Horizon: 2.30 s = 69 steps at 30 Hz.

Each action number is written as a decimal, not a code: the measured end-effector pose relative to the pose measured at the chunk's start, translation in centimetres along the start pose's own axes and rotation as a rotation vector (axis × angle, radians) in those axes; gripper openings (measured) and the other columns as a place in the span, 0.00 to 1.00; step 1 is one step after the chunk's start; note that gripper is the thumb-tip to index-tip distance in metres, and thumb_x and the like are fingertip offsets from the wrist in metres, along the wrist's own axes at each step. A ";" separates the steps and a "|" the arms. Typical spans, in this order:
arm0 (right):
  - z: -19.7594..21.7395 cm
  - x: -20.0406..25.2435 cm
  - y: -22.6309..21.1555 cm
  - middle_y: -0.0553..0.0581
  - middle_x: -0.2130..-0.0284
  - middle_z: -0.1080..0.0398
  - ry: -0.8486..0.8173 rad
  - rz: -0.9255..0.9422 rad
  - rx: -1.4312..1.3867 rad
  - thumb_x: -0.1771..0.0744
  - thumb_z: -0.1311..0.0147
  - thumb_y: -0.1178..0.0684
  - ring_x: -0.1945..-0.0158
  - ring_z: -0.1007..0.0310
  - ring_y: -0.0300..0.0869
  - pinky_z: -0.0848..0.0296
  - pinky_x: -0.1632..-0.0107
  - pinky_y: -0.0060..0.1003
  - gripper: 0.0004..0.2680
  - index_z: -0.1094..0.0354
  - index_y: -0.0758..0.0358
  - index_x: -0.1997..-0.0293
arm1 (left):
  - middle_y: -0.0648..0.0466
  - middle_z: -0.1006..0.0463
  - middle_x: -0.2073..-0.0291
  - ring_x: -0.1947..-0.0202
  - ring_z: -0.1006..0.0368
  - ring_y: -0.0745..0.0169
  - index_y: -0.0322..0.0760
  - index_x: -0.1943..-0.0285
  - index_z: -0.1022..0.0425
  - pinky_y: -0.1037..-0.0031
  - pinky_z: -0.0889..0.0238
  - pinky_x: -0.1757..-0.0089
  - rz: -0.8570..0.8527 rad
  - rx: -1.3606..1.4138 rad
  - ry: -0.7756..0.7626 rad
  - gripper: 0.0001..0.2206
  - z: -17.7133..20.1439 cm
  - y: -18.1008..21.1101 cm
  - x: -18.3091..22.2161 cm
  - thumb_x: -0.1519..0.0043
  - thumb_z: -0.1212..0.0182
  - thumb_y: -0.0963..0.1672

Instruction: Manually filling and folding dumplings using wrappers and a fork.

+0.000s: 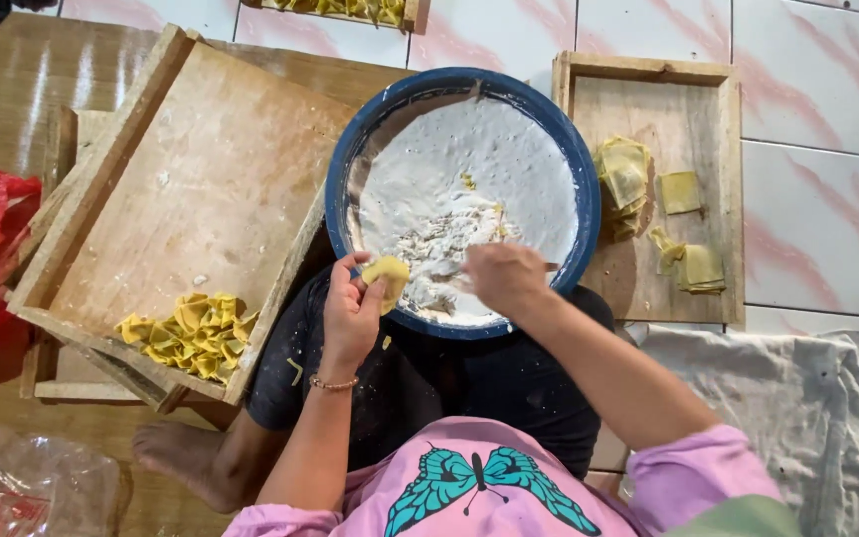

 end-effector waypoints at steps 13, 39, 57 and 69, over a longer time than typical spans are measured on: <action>3.5 4.5 3.7 0.48 0.70 0.23 0.193 -0.054 -0.099 0.31 0.57 0.33 0.58 0.20 0.48 0.23 0.57 0.47 0.13 0.28 0.41 0.61 | 0.35 0.20 0.53 0.61 0.21 0.53 0.29 0.36 0.38 0.64 0.22 0.59 0.123 -0.183 0.132 0.17 3.0 4.6 4.2 0.33 0.45 0.40; 0.1 8.1 1.4 0.50 0.77 0.32 0.321 -0.039 -1.810 0.37 0.38 0.64 0.75 0.33 0.32 0.37 0.73 0.21 0.08 0.32 0.67 0.57 | 0.34 0.20 0.49 0.52 0.21 0.46 0.31 0.34 0.31 0.58 0.26 0.52 0.010 -0.353 -0.013 0.20 -3.8 10.5 7.3 0.36 0.41 0.38; 4.0 10.8 -7.2 0.53 0.70 0.30 1.110 0.303 -0.460 0.29 0.53 0.57 0.79 0.37 0.44 0.37 0.77 0.36 0.07 0.27 0.61 0.50 | 0.49 0.22 0.58 0.72 0.36 0.68 0.31 0.35 0.31 0.82 0.37 0.69 0.207 -0.811 0.454 0.14 10.7 21.4 9.9 0.26 0.46 0.44; 5.4 7.8 -8.9 0.55 0.67 0.28 1.168 0.171 -0.539 0.30 0.55 0.58 0.71 0.28 0.48 0.29 0.72 0.40 0.08 0.28 0.62 0.49 | 0.52 0.25 0.54 0.62 0.25 0.75 0.31 0.34 0.35 0.87 0.31 0.62 -0.127 -0.517 0.711 0.17 33.3 11.1 7.9 0.30 0.44 0.44</action>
Point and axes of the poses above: each hand's wrist, its own x-axis away from the middle knuckle, its own z-axis out of the back of the hand, y = z × x, the point moved 8 cm from there along -x, towards the middle knuckle
